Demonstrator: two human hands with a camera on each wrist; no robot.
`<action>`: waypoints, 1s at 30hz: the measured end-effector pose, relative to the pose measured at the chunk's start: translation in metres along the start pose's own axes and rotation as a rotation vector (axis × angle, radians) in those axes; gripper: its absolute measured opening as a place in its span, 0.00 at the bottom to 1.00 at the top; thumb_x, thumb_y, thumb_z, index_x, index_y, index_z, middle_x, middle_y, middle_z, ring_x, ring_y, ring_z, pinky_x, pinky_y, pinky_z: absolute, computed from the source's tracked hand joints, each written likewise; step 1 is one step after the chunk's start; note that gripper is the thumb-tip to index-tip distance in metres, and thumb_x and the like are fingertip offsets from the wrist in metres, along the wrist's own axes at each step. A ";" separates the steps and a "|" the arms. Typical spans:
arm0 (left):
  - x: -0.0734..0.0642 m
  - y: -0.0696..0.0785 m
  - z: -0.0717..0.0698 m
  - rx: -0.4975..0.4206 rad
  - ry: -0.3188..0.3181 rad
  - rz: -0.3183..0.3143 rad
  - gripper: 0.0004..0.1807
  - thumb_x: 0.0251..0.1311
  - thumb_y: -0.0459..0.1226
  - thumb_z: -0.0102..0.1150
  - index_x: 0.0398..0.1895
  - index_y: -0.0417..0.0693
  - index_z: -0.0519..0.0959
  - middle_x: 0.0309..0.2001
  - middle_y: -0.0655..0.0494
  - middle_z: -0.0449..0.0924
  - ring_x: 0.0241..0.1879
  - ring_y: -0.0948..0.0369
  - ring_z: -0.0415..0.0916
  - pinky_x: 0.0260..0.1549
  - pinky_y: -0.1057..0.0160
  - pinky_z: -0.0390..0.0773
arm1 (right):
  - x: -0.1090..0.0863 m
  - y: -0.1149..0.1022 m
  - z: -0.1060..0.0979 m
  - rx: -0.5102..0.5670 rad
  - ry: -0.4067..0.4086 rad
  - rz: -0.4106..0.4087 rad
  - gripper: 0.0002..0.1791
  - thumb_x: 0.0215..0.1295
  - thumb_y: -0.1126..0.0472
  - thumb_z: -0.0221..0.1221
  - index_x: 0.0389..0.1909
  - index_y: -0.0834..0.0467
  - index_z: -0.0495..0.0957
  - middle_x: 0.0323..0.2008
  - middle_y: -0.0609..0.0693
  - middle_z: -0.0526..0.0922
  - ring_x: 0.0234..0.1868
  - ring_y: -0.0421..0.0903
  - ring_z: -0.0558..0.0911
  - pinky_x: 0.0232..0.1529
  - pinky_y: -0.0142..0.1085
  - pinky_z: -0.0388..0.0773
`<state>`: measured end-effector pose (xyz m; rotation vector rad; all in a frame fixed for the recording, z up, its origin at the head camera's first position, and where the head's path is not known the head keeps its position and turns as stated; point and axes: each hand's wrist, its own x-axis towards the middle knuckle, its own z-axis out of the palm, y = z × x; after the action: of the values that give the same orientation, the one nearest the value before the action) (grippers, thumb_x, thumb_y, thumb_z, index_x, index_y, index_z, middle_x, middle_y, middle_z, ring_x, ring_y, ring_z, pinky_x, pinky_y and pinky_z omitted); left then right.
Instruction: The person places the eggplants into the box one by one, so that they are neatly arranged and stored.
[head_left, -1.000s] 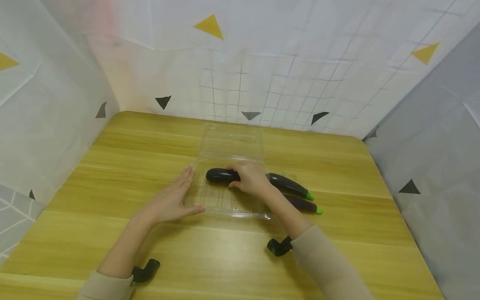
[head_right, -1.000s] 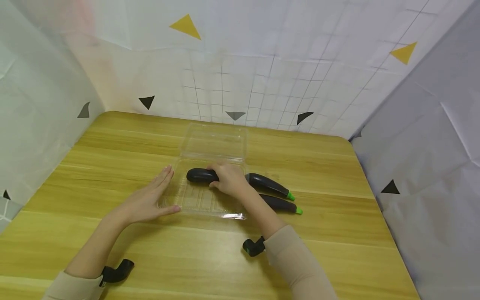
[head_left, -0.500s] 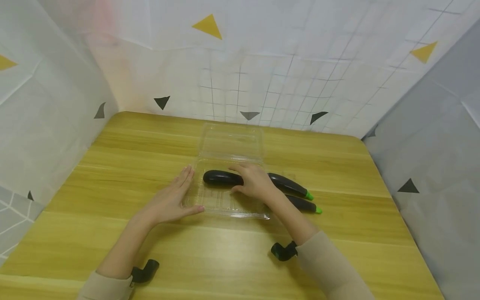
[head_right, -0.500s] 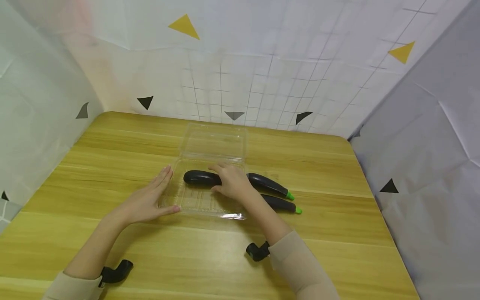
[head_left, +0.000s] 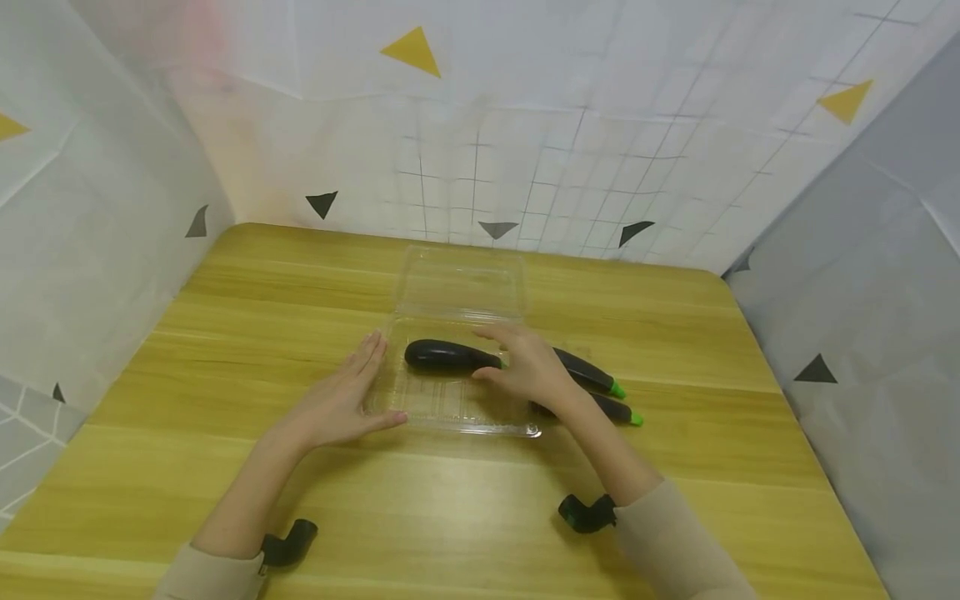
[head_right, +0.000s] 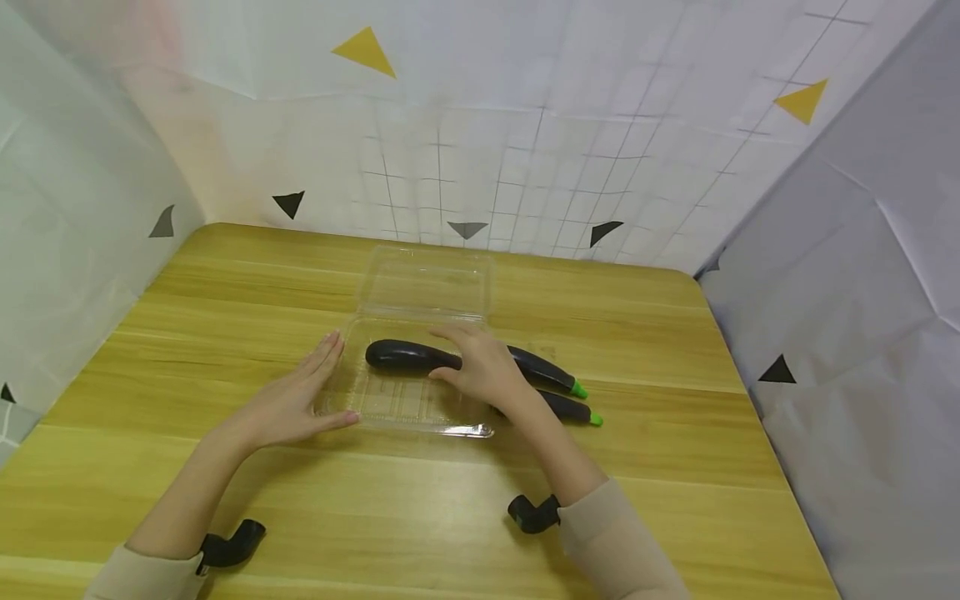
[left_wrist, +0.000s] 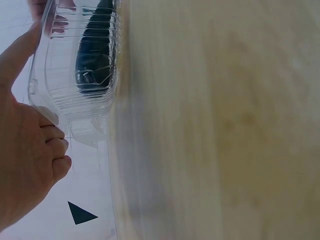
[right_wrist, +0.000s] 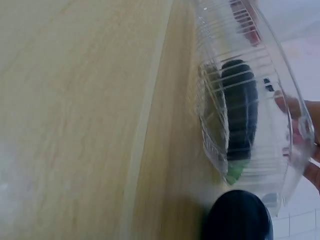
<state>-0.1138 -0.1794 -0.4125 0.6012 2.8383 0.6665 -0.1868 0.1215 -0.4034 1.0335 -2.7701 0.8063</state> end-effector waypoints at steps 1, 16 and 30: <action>0.000 0.000 0.000 -0.001 -0.001 0.000 0.61 0.55 0.67 0.55 0.76 0.43 0.34 0.77 0.48 0.27 0.74 0.48 0.32 0.68 0.43 0.50 | -0.002 0.000 -0.002 0.025 0.007 0.003 0.34 0.52 0.52 0.72 0.61 0.54 0.75 0.57 0.50 0.78 0.49 0.50 0.81 0.46 0.40 0.80; 0.001 -0.002 -0.001 -0.007 0.001 0.003 0.61 0.55 0.68 0.53 0.76 0.44 0.33 0.76 0.46 0.27 0.74 0.45 0.33 0.67 0.42 0.51 | -0.030 -0.001 -0.034 0.334 0.169 -0.118 0.33 0.47 0.67 0.74 0.58 0.54 0.77 0.52 0.52 0.82 0.45 0.49 0.84 0.42 0.47 0.82; 0.002 -0.003 -0.001 0.011 -0.009 0.001 0.61 0.55 0.68 0.54 0.76 0.44 0.33 0.76 0.47 0.27 0.74 0.45 0.34 0.67 0.43 0.51 | -0.044 -0.010 -0.056 0.358 0.266 -0.233 0.31 0.37 0.79 0.74 0.49 0.68 0.79 0.44 0.60 0.83 0.47 0.44 0.82 0.41 0.40 0.83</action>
<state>-0.1167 -0.1814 -0.4135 0.6054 2.8354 0.6478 -0.1527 0.1692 -0.3617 1.1726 -2.2830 1.3229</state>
